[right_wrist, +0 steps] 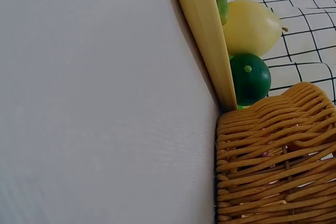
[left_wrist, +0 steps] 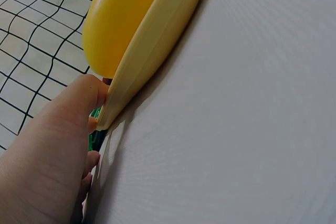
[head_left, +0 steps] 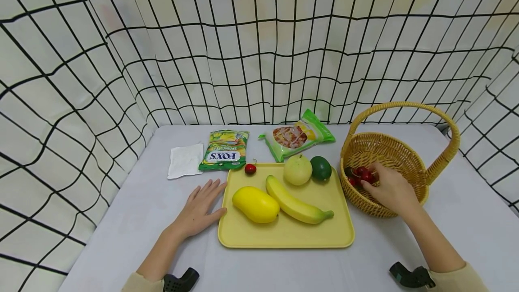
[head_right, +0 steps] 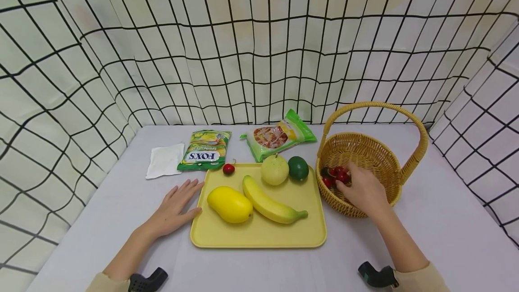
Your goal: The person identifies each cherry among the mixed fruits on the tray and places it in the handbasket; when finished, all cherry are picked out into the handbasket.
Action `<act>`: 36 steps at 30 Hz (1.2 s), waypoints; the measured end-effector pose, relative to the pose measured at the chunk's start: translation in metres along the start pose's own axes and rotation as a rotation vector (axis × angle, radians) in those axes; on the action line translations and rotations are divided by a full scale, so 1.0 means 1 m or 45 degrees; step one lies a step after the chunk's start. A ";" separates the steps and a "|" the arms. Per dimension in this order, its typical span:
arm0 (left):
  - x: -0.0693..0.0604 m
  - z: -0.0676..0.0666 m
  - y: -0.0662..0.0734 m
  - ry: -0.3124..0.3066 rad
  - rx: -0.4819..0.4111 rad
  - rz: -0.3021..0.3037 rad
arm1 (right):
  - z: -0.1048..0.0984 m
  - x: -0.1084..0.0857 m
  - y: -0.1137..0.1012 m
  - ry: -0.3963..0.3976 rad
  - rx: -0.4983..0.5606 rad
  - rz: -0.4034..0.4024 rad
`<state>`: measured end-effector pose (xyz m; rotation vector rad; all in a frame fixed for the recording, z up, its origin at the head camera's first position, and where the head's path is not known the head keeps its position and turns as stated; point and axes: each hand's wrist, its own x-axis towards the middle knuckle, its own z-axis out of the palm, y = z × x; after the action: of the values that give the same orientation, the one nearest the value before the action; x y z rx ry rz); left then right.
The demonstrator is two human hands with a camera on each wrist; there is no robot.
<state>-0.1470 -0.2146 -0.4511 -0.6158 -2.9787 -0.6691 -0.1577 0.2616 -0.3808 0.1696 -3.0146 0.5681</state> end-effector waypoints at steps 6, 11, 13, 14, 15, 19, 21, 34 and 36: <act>0.000 0.000 0.001 0.004 0.003 -0.003 | 0.004 0.000 0.001 -0.019 0.013 0.011; 0.000 0.000 0.001 -0.003 0.009 -0.009 | 0.006 -0.001 0.001 0.004 0.022 -0.001; 0.000 -0.001 0.002 -0.006 0.007 -0.011 | 0.006 -0.001 0.001 0.012 0.027 -0.007; 0.000 -0.001 0.002 -0.007 0.006 -0.012 | 0.007 -0.001 0.001 0.015 0.029 -0.011; 0.000 -0.001 0.002 -0.007 0.003 -0.013 | 0.007 -0.001 0.001 0.015 0.031 -0.016; -0.001 -0.002 0.002 -0.010 -0.007 -0.013 | 0.009 -0.001 0.002 0.011 0.041 -0.034; -0.001 -0.002 0.002 -0.010 -0.008 -0.012 | 0.010 -0.001 0.002 0.007 0.046 -0.042; -0.001 -0.002 0.002 -0.017 -0.014 -0.012 | 0.012 0.001 0.006 -0.072 0.043 -0.025; -0.001 -0.002 0.002 -0.017 -0.012 -0.013 | 0.012 0.000 0.006 -0.089 0.048 -0.001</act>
<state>-0.1458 -0.2143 -0.4491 -0.6089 -2.9947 -0.6833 -0.1595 0.2624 -0.3941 0.1974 -3.0726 0.6321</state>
